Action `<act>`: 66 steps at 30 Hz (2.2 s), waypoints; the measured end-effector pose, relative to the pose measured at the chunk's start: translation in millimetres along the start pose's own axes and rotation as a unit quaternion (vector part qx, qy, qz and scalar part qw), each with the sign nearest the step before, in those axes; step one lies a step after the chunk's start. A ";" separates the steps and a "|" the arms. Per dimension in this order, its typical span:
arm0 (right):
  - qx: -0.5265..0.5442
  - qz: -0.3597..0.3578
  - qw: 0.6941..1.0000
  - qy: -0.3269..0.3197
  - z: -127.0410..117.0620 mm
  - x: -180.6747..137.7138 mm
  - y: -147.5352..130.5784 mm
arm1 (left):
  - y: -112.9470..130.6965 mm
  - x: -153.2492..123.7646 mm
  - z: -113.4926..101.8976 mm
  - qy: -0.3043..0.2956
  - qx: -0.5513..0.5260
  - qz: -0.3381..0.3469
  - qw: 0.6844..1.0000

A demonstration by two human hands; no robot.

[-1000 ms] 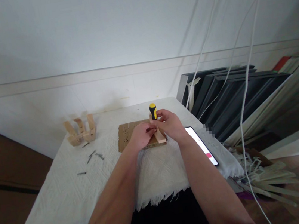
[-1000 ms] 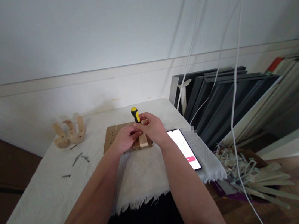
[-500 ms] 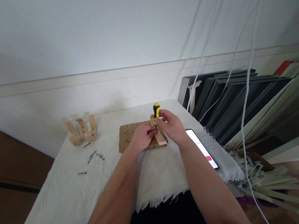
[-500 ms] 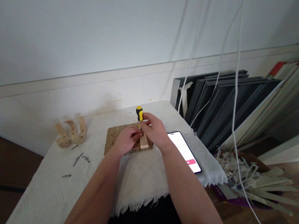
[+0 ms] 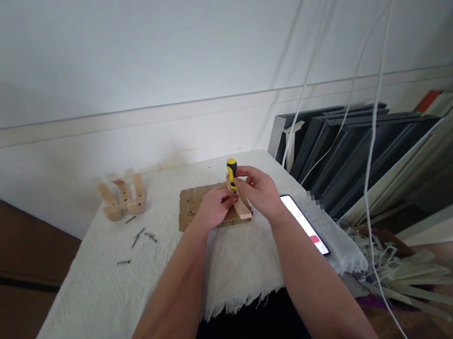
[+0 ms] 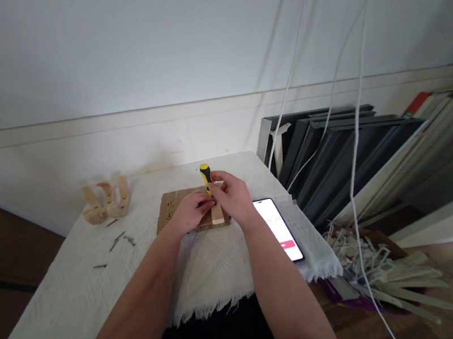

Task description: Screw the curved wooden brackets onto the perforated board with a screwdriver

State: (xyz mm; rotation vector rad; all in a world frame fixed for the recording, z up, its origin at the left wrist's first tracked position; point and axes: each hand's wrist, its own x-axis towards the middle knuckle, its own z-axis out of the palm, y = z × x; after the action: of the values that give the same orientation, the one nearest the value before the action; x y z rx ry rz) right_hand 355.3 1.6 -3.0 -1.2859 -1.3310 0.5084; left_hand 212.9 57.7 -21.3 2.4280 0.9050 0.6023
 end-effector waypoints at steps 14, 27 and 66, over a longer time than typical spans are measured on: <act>-0.010 -0.006 1.000 -0.002 3.3 1.4 2.7 | 1.1 -0.8 -0.3 0.004 0.002 0.002 1.000; -0.012 0.027 0.999 0.013 2.7 4.0 2.3 | 1.1 -2.3 -1.0 0.006 0.001 -0.003 1.000; 0.042 0.032 0.999 0.005 3.3 2.6 1.5 | 1.7 -1.1 0.0 0.000 0.005 -0.005 1.000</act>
State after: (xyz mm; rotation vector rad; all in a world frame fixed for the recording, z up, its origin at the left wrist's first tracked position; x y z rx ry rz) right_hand 353.6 5.6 -4.0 -1.2634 -1.2495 0.5952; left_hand 212.9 55.8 -20.6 2.4317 0.9221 0.5955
